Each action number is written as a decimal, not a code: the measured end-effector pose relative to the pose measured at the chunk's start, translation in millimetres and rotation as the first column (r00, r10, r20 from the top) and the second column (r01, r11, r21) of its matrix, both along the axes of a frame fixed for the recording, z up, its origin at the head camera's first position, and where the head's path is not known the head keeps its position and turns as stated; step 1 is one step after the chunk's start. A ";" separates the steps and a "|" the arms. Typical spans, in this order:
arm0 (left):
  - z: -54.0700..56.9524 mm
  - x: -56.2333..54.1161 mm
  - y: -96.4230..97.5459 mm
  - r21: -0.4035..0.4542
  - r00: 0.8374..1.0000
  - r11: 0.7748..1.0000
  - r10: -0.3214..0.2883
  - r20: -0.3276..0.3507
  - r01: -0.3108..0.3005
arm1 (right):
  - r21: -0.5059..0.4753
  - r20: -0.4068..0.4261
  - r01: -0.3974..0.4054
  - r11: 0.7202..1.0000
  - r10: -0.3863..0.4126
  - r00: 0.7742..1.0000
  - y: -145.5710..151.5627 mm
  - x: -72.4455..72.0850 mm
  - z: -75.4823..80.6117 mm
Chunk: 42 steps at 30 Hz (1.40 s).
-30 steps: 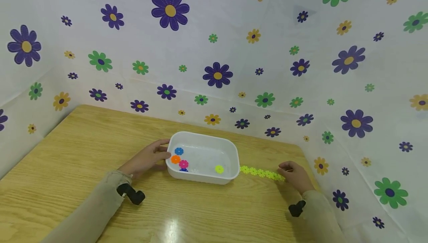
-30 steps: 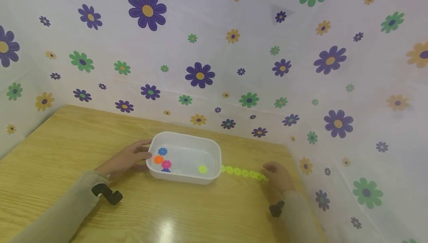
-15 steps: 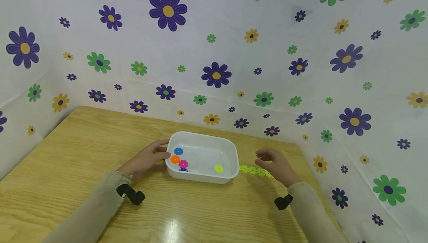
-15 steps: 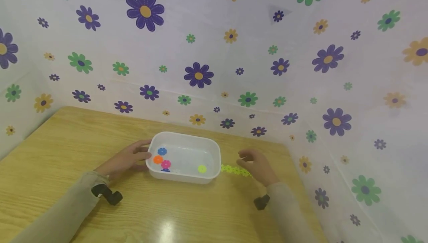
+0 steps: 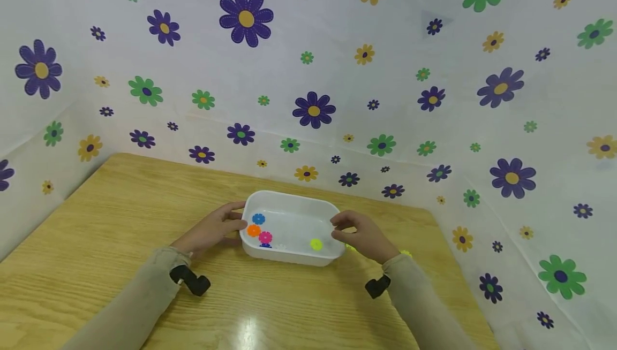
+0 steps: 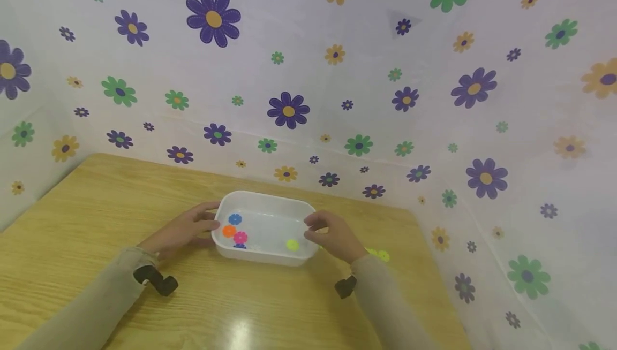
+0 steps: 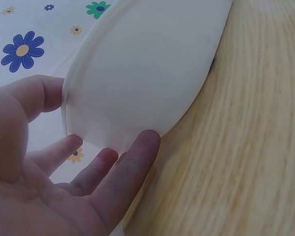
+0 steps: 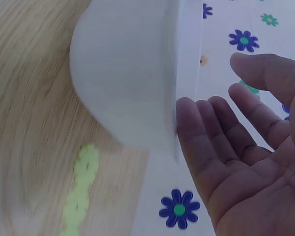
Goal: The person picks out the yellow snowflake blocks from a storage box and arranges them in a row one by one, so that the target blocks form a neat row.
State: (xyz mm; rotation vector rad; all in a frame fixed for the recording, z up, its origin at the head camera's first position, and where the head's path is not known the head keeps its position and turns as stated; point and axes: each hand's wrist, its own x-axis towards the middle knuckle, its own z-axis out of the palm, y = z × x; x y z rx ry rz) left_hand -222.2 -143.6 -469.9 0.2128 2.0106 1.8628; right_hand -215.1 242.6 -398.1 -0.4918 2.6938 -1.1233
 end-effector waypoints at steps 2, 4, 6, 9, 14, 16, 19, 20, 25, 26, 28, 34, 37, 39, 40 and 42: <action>0.6 0.3 -0.1 0.000 1.000 1.000 -0.001 0.002 0.001 | 0.007 0.021 -0.016 1.000 0.016 1.000 -9.2 -1.0 -2.1; 0.9 0.3 -0.2 -0.001 1.000 1.000 0.001 0.006 -0.001 | 0.011 0.033 -0.036 0.999 0.035 0.999 -17.9 -2.6 -6.1; 1.1 0.7 -0.6 -0.002 1.000 1.000 0.003 0.008 -0.003 | 0.023 0.052 -0.056 0.998 0.055 0.997 -26.9 -3.5 -10.6; 1.3 1.4 -1.0 0.001 1.000 1.000 0.003 0.010 -0.003 | 0.057 0.087 -0.078 0.995 0.073 0.994 -40.3 -3.2 -15.7; 1.2 1.2 -1.4 0.007 1.000 1.000 0.002 0.012 -0.002 | 0.135 0.123 -0.055 0.989 0.038 0.992 -56.9 -3.9 -18.4; 1.4 0.7 -1.5 0.013 1.000 1.000 0.006 0.010 -0.006 | 0.150 0.141 -0.033 0.988 0.012 0.990 -61.1 -5.7 -18.5; 1.4 0.4 -1.8 0.021 1.000 1.000 0.002 0.006 -0.002 | 0.165 0.168 -0.018 0.986 -0.011 0.986 -64.8 -8.5 -19.7; 1.3 0.4 -1.5 0.022 1.000 1.000 -0.002 0.005 0.002 | 0.170 0.177 -0.014 0.985 -0.016 0.984 -65.5 -9.2 -20.3; -0.4 0.4 0.1 0.018 1.000 1.000 0.002 0.008 -0.003 | 0.162 0.196 -0.015 0.987 -0.017 0.981 -67.2 -12.0 -25.6; -1.0 0.2 0.3 0.015 1.000 1.000 0.007 0.009 -0.007 | 0.153 0.197 -0.023 0.988 -0.008 0.980 -67.4 -12.7 -27.0; -2.0 0.0 0.5 0.012 1.000 1.000 0.016 0.014 -0.016 | 0.137 0.197 -0.025 0.990 -0.002 0.980 -68.1 -14.4 -30.4; -3.4 0.3 0.1 0.012 1.000 1.000 0.019 0.020 -0.019 | 0.250 0.131 0.007 0.968 -0.040 0.991 -73.0 -17.0 -37.3; -3.5 0.4 0.0 0.017 0.999 1.000 0.024 0.026 -0.025 | 0.329 0.108 0.001 0.944 -0.039 0.993 -76.4 -16.8 -37.0; -3.7 -0.1 -0.2 0.019 1.000 1.000 0.019 0.025 -0.019 | 0.355 0.112 0.005 0.935 -0.048 0.993 -78.2 -17.0 -36.6; -3.9 -0.5 -0.1 0.021 0.999 1.000 0.020 0.027 -0.020 | 0.363 0.111 0.008 0.932 -0.052 0.992 -78.9 -17.2 -36.0; -4.1 -1.5 0.1 0.020 0.999 0.999 0.025 0.032 -0.025 | 0.367 0.118 0.020 0.930 -0.068 0.991 -79.8 -17.8 -35.2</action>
